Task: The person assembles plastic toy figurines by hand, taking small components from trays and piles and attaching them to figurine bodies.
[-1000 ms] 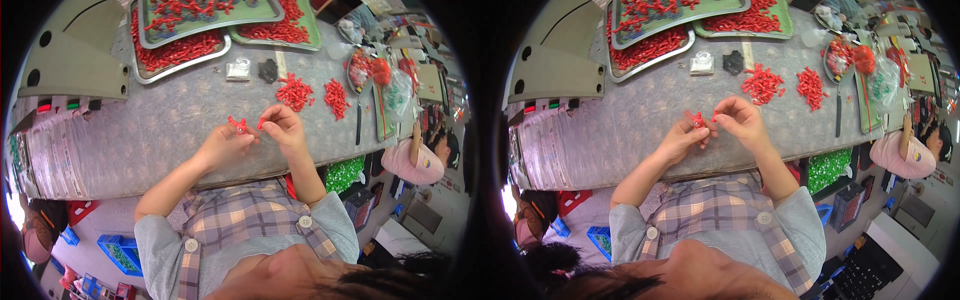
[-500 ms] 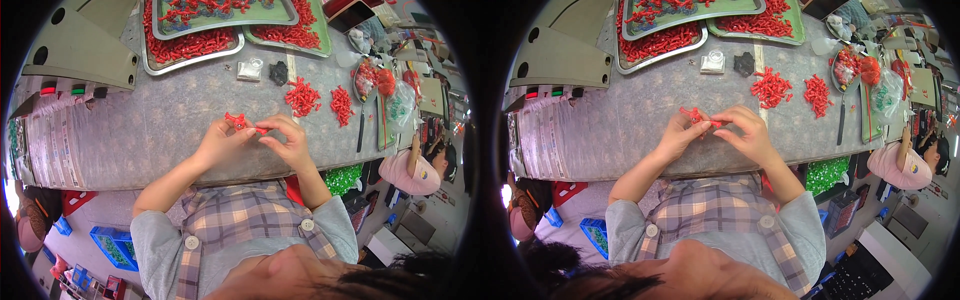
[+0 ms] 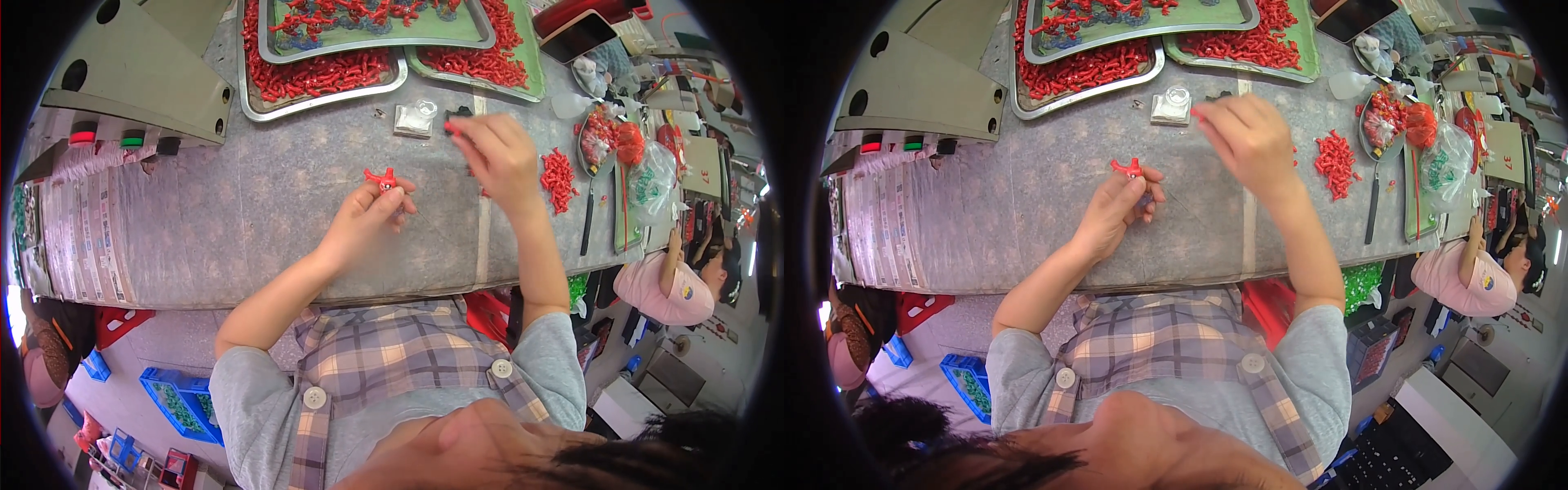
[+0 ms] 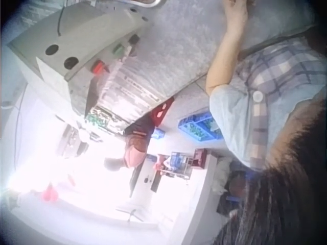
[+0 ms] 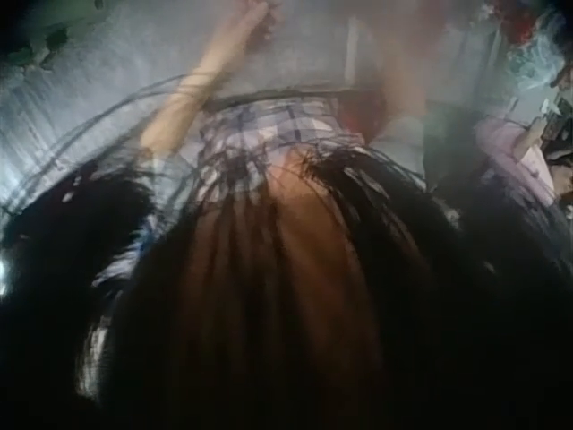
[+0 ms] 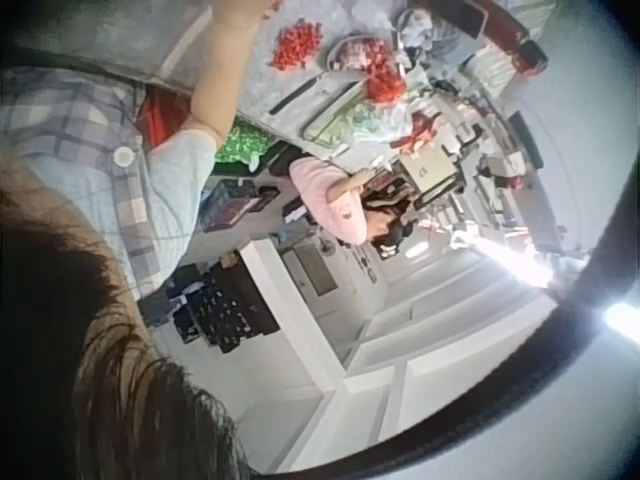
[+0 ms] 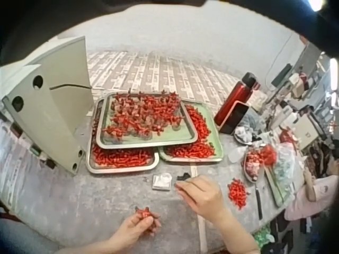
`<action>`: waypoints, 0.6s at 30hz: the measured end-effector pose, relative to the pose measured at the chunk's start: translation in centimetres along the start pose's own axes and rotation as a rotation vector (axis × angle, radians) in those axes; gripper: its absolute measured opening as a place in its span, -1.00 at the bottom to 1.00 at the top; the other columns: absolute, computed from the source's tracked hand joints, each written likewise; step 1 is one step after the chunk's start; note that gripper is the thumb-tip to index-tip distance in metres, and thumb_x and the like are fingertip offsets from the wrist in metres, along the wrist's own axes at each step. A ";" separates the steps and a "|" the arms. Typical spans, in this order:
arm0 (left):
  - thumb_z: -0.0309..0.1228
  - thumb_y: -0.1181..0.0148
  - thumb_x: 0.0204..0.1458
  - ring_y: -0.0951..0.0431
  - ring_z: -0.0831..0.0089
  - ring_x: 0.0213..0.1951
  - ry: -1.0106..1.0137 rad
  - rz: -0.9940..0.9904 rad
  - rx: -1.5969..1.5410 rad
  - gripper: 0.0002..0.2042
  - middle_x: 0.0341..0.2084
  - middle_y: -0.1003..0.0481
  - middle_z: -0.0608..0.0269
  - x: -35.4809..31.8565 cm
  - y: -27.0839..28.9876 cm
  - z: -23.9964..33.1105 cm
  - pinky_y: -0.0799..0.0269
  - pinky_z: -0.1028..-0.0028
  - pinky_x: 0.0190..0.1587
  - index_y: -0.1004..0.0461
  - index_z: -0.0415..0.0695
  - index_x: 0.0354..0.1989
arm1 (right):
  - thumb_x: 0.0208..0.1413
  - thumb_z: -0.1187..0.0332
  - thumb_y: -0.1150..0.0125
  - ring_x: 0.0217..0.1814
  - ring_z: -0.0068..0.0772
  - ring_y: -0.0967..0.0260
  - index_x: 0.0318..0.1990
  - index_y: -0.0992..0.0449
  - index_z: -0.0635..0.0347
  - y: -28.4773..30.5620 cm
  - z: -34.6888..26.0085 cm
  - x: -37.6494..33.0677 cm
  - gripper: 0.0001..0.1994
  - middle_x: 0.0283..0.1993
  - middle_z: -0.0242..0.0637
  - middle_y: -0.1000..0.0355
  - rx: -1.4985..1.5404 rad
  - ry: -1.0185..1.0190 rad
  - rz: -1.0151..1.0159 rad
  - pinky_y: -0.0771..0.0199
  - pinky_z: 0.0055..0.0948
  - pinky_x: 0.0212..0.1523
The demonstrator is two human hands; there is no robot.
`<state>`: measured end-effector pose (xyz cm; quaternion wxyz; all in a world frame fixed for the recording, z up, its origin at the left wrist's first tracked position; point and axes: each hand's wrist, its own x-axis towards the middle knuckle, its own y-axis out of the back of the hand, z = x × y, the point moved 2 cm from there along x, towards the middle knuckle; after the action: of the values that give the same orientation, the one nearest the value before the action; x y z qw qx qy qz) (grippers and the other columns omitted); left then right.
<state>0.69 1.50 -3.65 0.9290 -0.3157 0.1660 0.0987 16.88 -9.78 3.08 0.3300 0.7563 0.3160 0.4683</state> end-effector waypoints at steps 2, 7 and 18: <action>-0.17 0.06 0.14 -0.34 0.60 -0.40 0.013 0.007 -0.037 -0.67 -0.38 -0.40 0.29 0.1 0.1 0.2 -0.30 0.60 -0.35 -0.28 -0.17 -0.08 | -0.23 0.46 -0.23 -0.40 -0.40 -0.32 -0.36 -0.50 0.15 -0.6 1.2 1.2 -0.82 -0.45 -0.40 -0.37 -0.251 0.206 -0.018 -0.31 -0.43 -0.39; -0.13 0.13 0.16 -0.33 0.58 -0.41 0.037 0.041 -0.061 -0.66 -0.38 -0.40 0.24 0.1 0.1 0.5 -0.30 0.59 -0.34 -0.21 -0.13 -0.07 | -0.26 0.43 -0.13 -0.40 -0.48 -0.27 -0.35 -0.49 0.16 -1.6 1.7 2.5 -0.79 -0.49 -0.44 -0.29 -0.399 0.399 -0.095 -0.26 -0.51 -0.38; -0.12 0.14 0.16 -0.33 0.59 -0.43 0.041 0.029 -0.056 -0.71 -0.40 -0.39 0.22 0.0 0.0 0.5 -0.31 0.60 -0.35 -0.17 -0.11 -0.17 | -0.25 0.43 -0.10 -0.35 -0.44 -0.28 -0.29 -0.47 0.19 -1.5 0.5 2.7 -0.74 -0.44 -0.40 -0.29 -0.539 0.496 -0.328 -0.31 -0.47 -0.32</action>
<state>0.81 1.81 -3.23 0.9146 -0.3414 0.1868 0.1101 18.08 -6.92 3.08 0.5004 0.4463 0.3685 0.6439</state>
